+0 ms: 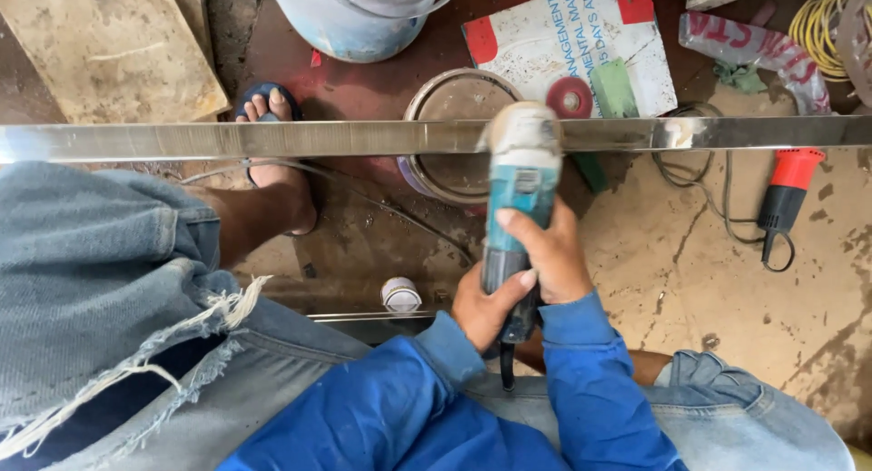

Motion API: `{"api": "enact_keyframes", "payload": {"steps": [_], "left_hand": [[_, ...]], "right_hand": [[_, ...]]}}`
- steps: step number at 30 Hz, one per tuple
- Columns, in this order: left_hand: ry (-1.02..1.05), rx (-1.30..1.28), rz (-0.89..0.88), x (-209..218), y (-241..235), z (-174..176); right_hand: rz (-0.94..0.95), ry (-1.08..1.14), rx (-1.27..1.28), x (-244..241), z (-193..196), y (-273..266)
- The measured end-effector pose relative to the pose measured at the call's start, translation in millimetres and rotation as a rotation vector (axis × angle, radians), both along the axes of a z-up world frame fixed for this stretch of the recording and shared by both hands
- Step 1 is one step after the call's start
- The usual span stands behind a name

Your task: Using a handheld angle grinder to smooth and polish the surface of a long rectangular metal bar.

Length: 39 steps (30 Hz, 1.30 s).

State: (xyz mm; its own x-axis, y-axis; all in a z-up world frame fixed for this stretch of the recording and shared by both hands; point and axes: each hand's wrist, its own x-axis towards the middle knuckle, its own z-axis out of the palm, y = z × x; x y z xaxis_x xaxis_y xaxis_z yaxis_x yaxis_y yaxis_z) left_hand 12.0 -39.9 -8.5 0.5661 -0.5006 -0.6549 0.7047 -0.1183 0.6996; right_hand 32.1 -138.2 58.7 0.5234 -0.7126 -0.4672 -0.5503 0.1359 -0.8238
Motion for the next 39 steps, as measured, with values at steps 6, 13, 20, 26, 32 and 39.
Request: {"api": "enact_keyframes", "payload": {"steps": [6, 13, 20, 26, 32, 39], "left_hand": [[-0.088, 0.284, 0.109, -35, 29, -27], [-0.189, 0.206, -0.001, -8, 16, 1], [-0.083, 0.103, -0.408, 26, -15, 39], [-0.050, 0.235, -0.040, 1, 33, 6], [0.006, 0.209, 0.280, 24, 59, 19], [-0.055, 0.180, 0.111, 28, 65, 12]], "right_hand": [[0.212, -0.002, 0.207, 8, -31, 15], [0.085, -0.044, 0.232, -17, -37, -14], [-0.338, -0.243, 0.311, -28, -9, -30], [0.070, -0.079, 0.282, 7, -24, -1], [0.301, -0.107, 0.399, 42, -13, 29], [0.162, -0.055, 0.336, 37, 1, 28]]}}
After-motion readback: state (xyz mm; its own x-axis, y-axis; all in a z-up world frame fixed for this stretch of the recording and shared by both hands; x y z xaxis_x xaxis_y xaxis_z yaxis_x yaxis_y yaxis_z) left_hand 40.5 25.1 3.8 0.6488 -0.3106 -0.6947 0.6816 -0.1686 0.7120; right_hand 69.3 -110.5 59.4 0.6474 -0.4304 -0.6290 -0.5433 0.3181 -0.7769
